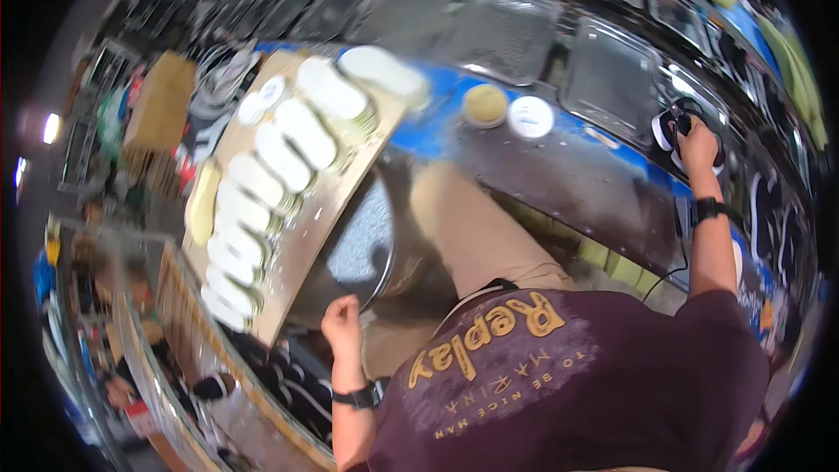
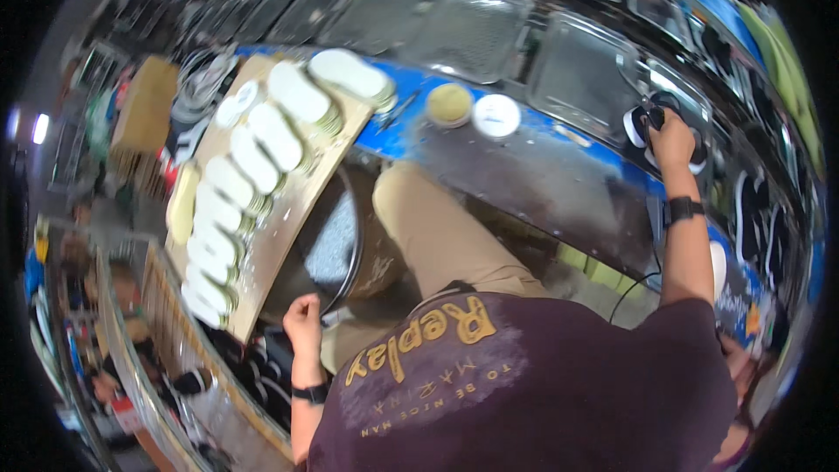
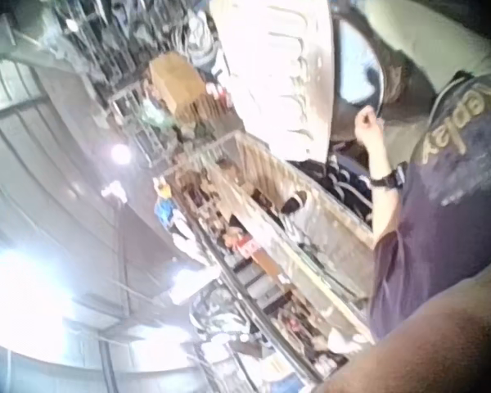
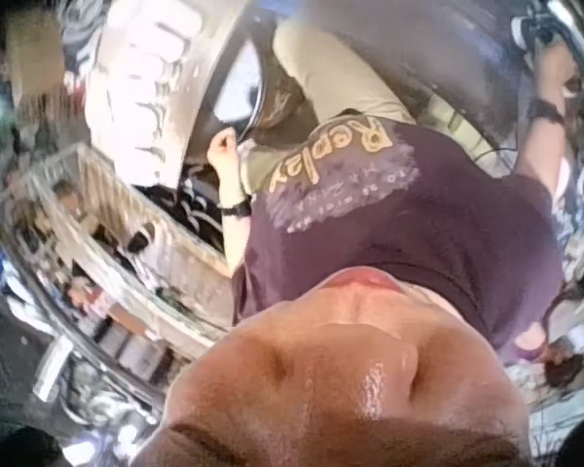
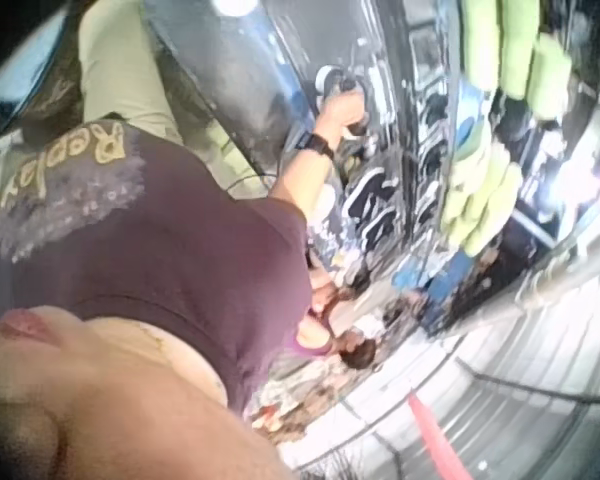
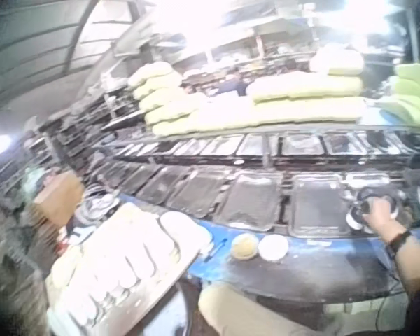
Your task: Trimming and assembling shoe insoles and components at a workstation.
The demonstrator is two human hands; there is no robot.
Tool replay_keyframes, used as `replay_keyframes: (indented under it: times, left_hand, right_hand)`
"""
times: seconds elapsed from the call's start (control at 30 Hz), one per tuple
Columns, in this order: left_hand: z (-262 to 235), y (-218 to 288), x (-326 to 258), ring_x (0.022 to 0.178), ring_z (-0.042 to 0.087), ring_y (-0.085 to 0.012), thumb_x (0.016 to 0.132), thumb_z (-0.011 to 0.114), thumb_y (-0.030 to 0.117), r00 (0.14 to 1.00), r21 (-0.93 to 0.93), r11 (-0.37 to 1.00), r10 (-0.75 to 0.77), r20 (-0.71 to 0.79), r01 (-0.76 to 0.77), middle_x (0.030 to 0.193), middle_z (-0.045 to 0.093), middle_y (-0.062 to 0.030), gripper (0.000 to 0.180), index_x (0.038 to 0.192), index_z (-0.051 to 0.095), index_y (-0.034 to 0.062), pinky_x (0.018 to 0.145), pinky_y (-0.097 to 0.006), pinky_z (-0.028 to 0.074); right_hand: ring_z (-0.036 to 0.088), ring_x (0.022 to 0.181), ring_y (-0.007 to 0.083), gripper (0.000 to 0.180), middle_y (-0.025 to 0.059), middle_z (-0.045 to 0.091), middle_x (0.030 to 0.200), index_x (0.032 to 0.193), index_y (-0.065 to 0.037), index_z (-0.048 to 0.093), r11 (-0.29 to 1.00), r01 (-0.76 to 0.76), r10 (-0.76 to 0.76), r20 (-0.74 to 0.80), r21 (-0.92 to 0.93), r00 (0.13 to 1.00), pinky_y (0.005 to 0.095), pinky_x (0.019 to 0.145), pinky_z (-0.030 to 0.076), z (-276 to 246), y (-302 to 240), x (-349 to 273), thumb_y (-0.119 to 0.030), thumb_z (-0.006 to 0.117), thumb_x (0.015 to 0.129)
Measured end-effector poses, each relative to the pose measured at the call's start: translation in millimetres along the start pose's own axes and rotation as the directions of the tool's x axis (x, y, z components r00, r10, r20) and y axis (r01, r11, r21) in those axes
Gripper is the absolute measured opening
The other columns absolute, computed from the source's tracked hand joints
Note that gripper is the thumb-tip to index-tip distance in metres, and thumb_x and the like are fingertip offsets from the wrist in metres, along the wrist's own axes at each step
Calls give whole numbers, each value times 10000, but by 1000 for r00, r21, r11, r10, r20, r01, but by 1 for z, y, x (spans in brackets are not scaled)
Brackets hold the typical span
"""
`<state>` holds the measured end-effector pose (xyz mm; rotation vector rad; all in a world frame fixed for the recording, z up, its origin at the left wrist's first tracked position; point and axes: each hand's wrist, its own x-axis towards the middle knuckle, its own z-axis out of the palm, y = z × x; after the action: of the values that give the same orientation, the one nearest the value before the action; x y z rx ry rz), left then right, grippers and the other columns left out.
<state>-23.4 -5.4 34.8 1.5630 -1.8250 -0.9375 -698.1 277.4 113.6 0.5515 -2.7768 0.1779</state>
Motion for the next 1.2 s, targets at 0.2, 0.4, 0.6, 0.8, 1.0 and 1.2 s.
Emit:
replay_keyframes:
  times: [0.2, 0.4, 0.6, 0.8, 1.0, 1.2]
  left_hand:
    - [15, 23, -14, 744, 586, -72, 891, 656, 101, 996, -121, 990, 77, 34, -72, 815, 671, -19, 124, 914, 689, -17, 705, -222, 475]
    - [21, 15, -40, 868, 616, -123, 983, 537, 220, 997, -187, 982, 46, 55, -35, 922, 690, -57, 278, 963, 680, -18, 812, -267, 483]
    - [20, -20, -49, 1010, 556, -149, 1020, 417, 354, 955, -463, 877, -234, -182, 127, 1183, 581, -104, 486, 1313, 459, -32, 893, -280, 442]
    - [-8, 11, -57, 950, 514, -141, 1021, 402, 299, 949, -457, 888, -180, -259, 44, 1076, 561, -62, 401, 1238, 480, -30, 806, -294, 437]
    - [-14, 19, -7, 880, 565, -117, 1010, 423, 308, 975, -583, 783, -208, 83, 217, 1006, 635, -46, 409, 1146, 603, -33, 805, -254, 454]
    - [19, 50, 54, 876, 628, -462, 902, 458, 602, 962, 251, 944, -248, 112, 214, 869, 636, -334, 729, 852, 679, -90, 793, -478, 482]
  right_hand:
    - [592, 719, 378, 215, 160, 585, 771, 780, -53, 566, 631, 664, -604, -283, 402, 745, 446, 624, 466, -18, -182, -102, -103, 728, 649]
    - [609, 738, 344, 287, 130, 613, 845, 863, -62, 596, -38, 700, -900, -329, 713, 286, 412, 629, 501, -15, -321, -186, -31, 730, 612]
    - [600, 775, 299, 194, 103, 572, 828, 835, -83, 571, -485, 572, -859, -483, 661, -171, 408, 681, 499, -41, -421, -309, -206, 678, 730]
    - [633, 884, 363, 372, 167, 640, 1009, 1058, -48, 598, -399, 359, -916, -354, 844, -187, 445, 766, 518, -43, -421, -327, -211, 698, 739]
    - [630, 873, 343, 332, 167, 634, 1044, 1007, -28, 586, -314, 540, -943, -323, 781, -81, 427, 737, 518, -54, -409, -281, -166, 714, 734]
    - [628, 830, 335, 216, 142, 644, 956, 876, -48, 599, -162, 702, -985, -65, 693, -163, 428, 699, 510, -12, -400, -280, -136, 707, 711]
